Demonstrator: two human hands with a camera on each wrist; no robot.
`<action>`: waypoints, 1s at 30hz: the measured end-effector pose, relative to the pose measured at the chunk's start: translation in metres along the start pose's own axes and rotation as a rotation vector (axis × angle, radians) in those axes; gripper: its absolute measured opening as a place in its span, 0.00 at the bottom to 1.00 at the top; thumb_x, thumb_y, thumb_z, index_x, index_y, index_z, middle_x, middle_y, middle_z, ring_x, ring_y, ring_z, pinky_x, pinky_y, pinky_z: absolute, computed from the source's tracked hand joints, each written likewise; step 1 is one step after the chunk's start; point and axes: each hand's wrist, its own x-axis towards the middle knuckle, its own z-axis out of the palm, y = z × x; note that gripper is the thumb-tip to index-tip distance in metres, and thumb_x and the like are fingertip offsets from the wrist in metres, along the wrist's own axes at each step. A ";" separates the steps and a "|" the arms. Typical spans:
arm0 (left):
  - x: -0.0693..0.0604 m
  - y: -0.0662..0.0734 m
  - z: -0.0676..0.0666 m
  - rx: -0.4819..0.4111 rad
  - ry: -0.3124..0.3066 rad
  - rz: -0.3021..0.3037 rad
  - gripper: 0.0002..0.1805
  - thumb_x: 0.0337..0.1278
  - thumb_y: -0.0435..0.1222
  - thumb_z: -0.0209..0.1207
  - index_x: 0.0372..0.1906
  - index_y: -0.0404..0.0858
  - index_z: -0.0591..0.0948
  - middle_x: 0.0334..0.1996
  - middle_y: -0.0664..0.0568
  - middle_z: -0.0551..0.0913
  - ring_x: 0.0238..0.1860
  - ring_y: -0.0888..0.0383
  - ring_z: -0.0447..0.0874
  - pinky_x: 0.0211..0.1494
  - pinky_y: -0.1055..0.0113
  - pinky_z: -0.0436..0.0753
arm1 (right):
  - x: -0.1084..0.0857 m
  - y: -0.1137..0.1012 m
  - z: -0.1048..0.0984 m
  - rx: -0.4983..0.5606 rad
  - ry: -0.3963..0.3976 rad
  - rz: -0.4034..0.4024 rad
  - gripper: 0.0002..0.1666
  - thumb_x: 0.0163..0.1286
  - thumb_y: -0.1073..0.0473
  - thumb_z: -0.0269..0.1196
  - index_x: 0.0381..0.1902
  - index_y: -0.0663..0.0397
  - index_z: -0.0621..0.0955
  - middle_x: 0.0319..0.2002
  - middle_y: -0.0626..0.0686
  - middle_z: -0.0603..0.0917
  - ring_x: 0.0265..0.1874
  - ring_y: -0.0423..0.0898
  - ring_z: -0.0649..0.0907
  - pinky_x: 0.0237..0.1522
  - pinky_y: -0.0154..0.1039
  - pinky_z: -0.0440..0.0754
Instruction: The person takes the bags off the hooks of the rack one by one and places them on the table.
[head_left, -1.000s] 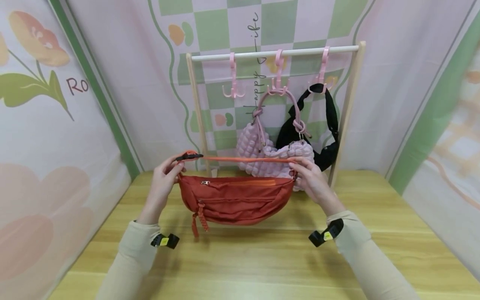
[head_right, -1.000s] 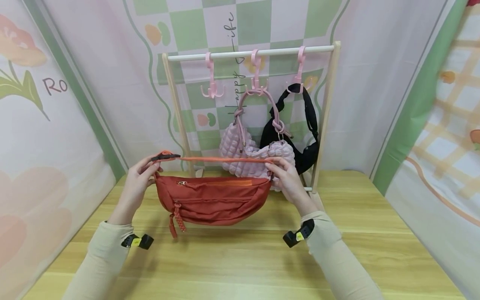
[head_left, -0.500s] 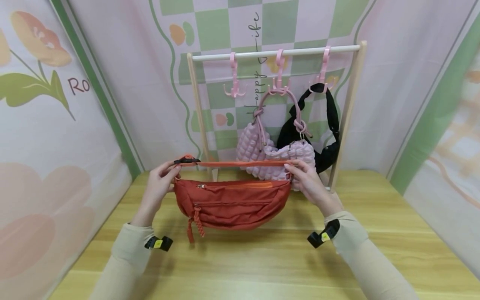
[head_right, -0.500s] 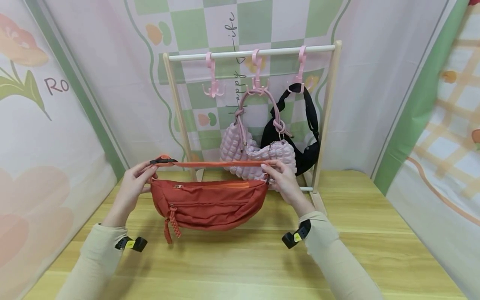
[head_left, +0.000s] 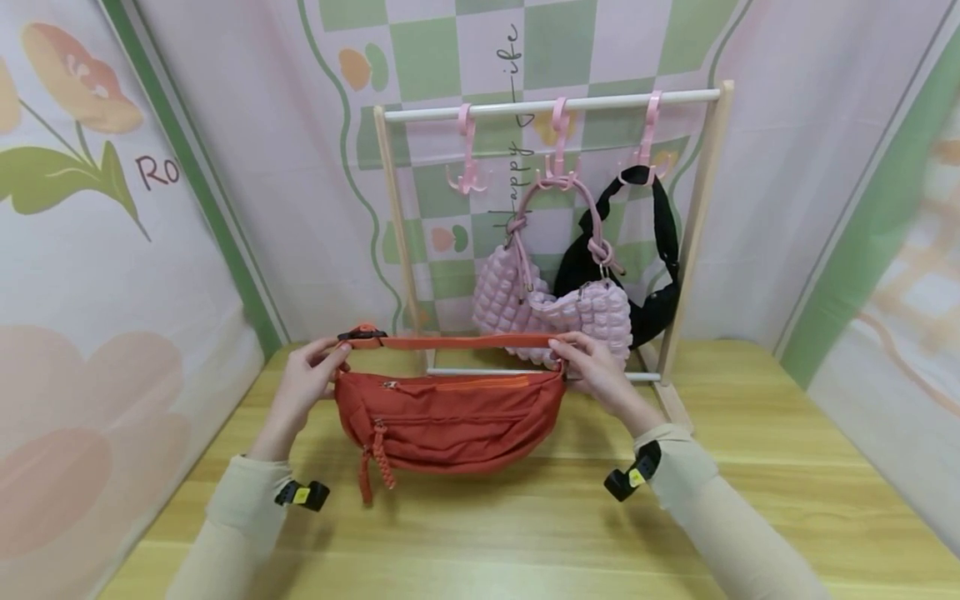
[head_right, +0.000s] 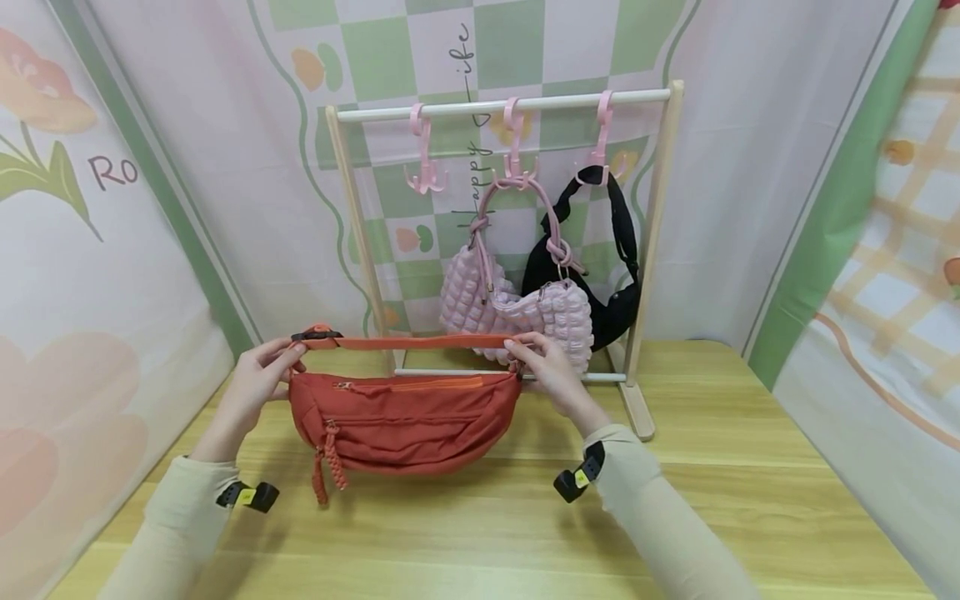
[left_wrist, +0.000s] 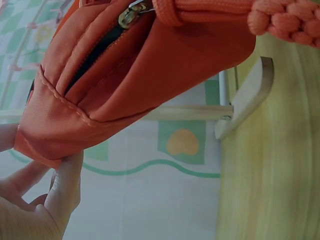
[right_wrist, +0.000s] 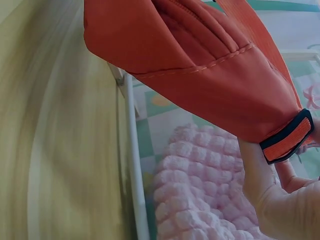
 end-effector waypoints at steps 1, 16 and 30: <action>0.000 -0.002 -0.001 0.003 0.000 -0.005 0.33 0.65 0.49 0.53 0.68 0.34 0.64 0.36 0.48 0.78 0.27 0.66 0.75 0.32 0.66 0.84 | 0.001 0.002 0.001 -0.005 -0.002 0.004 0.09 0.71 0.51 0.56 0.43 0.47 0.74 0.32 0.44 0.79 0.26 0.34 0.78 0.31 0.34 0.81; 0.002 -0.022 -0.015 0.070 -0.009 -0.078 0.33 0.64 0.52 0.53 0.63 0.31 0.70 0.36 0.49 0.77 0.26 0.66 0.75 0.31 0.65 0.85 | 0.012 0.022 0.023 -0.033 -0.015 0.075 0.15 0.71 0.51 0.56 0.46 0.56 0.73 0.33 0.46 0.76 0.27 0.36 0.77 0.31 0.40 0.81; 0.008 -0.034 -0.029 0.120 -0.063 -0.138 0.37 0.65 0.53 0.52 0.65 0.28 0.66 0.48 0.39 0.75 0.30 0.65 0.78 0.36 0.63 0.86 | 0.017 0.031 0.037 -0.042 -0.033 0.136 0.14 0.70 0.50 0.56 0.41 0.56 0.73 0.30 0.46 0.76 0.27 0.36 0.74 0.30 0.38 0.78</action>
